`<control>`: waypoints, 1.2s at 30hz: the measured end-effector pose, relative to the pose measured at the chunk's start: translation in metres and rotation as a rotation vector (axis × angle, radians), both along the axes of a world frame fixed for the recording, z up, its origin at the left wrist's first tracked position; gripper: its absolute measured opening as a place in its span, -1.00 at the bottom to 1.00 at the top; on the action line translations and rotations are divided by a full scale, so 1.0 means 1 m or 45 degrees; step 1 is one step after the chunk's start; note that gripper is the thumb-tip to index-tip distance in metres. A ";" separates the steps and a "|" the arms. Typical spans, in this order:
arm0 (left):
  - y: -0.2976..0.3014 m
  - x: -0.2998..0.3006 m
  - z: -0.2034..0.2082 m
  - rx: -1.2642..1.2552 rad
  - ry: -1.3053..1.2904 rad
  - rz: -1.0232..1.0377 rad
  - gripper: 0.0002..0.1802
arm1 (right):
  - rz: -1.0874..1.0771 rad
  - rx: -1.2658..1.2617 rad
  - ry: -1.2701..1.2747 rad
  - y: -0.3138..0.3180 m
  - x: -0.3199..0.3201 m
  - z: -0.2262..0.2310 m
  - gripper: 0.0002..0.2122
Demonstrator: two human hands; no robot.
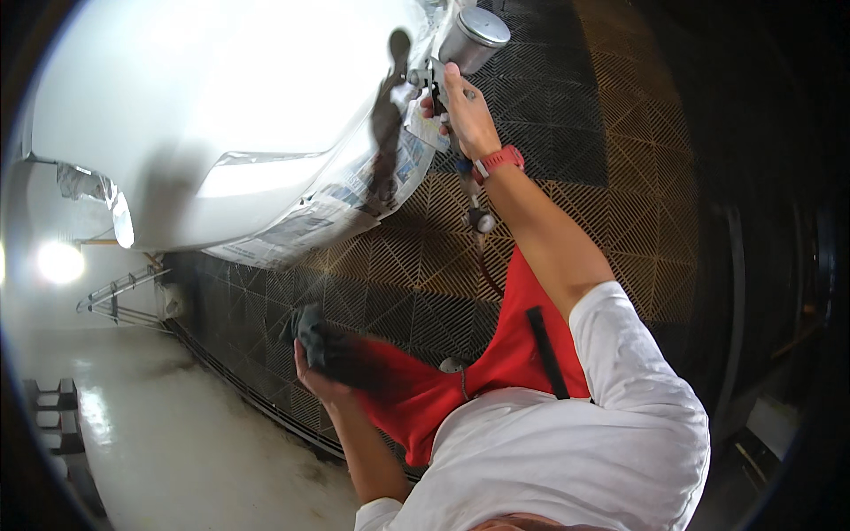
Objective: The person uses a spray gun to apply white paint to the rear bumper and trunk of a white car. They frequently wipe the painted surface with a dark cloth while moving around the vehicle. The car is masked with newspaper and plastic sheeting to protect other areas.
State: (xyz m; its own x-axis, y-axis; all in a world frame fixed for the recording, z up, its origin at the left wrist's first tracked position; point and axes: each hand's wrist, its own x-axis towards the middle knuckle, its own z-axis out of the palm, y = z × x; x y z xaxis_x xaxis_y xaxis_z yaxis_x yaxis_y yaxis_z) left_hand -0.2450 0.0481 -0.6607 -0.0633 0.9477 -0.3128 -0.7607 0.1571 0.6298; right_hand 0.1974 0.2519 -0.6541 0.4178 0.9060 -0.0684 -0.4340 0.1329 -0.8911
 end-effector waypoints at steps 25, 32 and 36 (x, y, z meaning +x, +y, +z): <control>0.109 0.026 -0.112 -0.059 -0.010 -0.257 -0.43 | 0.373 0.124 -0.147 -0.099 -0.121 0.030 -0.36; 0.114 0.028 -0.114 -0.104 -0.059 -0.270 -0.44 | 0.317 0.125 -0.028 -0.092 -0.109 0.030 -0.40; 0.116 0.024 -0.121 -0.139 -0.079 -0.240 -0.46 | 0.071 0.026 -0.168 -0.073 -0.077 0.027 -0.40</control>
